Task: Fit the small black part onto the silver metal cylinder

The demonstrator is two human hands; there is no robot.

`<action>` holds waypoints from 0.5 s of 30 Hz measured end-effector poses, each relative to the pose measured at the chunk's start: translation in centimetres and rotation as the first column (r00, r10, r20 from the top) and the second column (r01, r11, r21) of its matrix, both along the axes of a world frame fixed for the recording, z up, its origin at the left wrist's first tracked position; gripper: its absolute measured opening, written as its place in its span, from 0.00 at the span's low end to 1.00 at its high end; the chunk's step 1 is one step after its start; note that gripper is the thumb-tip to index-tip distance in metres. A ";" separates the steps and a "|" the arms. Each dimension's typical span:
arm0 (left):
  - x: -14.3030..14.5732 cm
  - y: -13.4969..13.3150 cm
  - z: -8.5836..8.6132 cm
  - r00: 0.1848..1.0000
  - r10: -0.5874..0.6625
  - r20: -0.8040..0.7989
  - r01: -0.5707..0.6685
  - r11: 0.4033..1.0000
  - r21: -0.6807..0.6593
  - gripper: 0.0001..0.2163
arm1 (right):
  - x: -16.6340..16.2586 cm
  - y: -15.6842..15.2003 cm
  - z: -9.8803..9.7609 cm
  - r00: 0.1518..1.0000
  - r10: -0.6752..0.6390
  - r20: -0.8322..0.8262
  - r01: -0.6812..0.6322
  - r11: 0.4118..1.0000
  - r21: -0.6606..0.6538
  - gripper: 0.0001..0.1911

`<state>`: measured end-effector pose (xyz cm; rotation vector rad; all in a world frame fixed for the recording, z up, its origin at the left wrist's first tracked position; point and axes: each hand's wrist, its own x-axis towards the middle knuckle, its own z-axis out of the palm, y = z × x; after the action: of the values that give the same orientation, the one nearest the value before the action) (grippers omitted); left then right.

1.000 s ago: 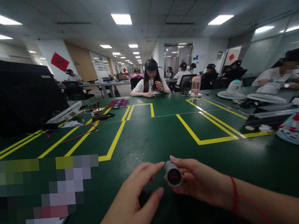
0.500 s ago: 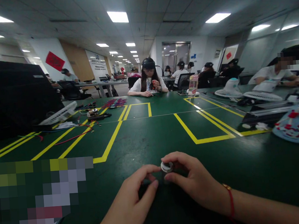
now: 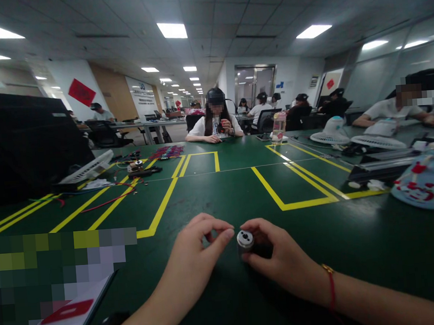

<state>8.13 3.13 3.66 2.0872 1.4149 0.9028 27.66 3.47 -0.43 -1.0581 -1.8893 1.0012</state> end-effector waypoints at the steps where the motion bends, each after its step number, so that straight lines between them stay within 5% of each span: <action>1: -0.2 0.0 -0.3 1.000 0.004 -0.021 -0.004 1.000 -0.022 0.08 | 0.1 0.0 0.1 1.000 -0.001 0.014 0.001 1.000 0.008 0.19; 8: -0.1 0.2 -3.4 0.991 -0.046 -0.128 0.038 0.997 -0.067 0.05 | 0.1 0.1 -0.3 0.999 -0.021 0.024 0.021 0.999 0.028 0.21; 15: -1.1 -0.5 -2.7 0.994 -0.041 -0.098 0.032 0.995 -0.092 0.13 | 5.0 -0.2 0.4 0.978 -0.202 0.052 0.204 0.978 -0.035 0.25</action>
<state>7.03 2.58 0.93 2.1089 1.4355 0.7149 32.66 3.26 -0.01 -1.2808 -1.7635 0.9065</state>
